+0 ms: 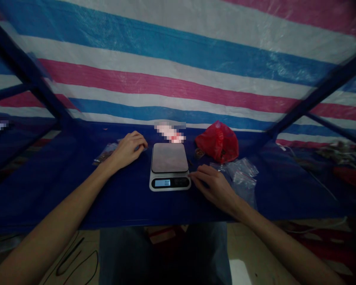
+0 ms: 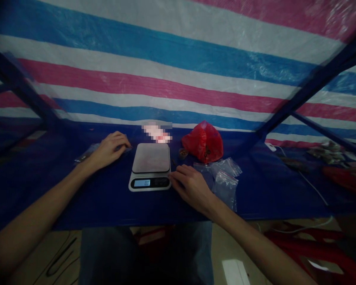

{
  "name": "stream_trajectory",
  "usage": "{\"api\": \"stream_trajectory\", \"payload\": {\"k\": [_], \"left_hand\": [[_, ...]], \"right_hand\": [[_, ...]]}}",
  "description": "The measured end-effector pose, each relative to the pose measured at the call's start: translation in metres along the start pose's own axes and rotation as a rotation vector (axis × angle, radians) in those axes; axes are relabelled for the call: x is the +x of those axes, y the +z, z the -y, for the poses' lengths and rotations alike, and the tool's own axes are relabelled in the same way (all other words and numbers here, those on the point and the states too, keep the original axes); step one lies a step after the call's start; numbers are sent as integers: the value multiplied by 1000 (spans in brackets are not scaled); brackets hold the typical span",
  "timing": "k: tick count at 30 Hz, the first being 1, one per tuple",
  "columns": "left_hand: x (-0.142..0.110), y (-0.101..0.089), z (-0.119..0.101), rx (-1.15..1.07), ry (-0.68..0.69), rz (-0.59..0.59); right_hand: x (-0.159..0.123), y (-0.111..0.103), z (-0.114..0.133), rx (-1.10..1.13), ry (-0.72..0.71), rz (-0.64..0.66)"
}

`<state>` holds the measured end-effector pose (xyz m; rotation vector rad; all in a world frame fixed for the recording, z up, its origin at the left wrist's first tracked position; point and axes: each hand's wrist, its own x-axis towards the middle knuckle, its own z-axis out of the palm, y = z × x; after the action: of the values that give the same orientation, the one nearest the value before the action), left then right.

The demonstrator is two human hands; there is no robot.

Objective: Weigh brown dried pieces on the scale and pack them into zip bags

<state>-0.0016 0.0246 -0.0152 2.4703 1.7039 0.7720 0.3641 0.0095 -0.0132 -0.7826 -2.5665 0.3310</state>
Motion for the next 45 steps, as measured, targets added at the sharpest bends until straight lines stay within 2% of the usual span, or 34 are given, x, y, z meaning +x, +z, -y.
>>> {"api": "stream_trajectory", "payload": {"k": [2, 4, 8, 12, 16, 20, 22, 25, 27, 29, 36, 40, 45], "left_hand": [[0, 1, 1, -9, 13, 3], [0, 2, 1, -12, 26, 0], [0, 5, 2, -21, 46, -9], [1, 7, 2, -14, 55, -21], [2, 7, 0, 6, 64, -9], [2, 6, -4, 4, 71, 16], [2, 6, -5, -8, 68, 28], [0, 6, -4, -1, 60, 22], [0, 6, -2, 8, 56, 14], [-1, 5, -1, 8, 54, 14], [0, 5, -3, 13, 41, 20], [1, 6, 0, 10, 33, 18], [1, 3, 1, -3, 41, 11]], "right_hand": [[9, -7, -14, 4, 112, -159], [19, -12, -31, -9, 199, -244], [37, -11, -63, 45, 240, -180], [49, -3, -73, 188, 306, -120], [64, -12, -59, 279, 275, -169], [86, -24, -26, 355, 182, -167], [96, -20, -9, 381, 137, -134], [104, -1, 5, 395, 92, -24], [105, 10, 5, 392, 78, 60], [102, 13, -2, 391, 83, 104], [79, -20, -55, 441, 85, -14], [70, -16, -78, 443, 107, -87], [64, -5, -78, 317, 89, -51]]}}
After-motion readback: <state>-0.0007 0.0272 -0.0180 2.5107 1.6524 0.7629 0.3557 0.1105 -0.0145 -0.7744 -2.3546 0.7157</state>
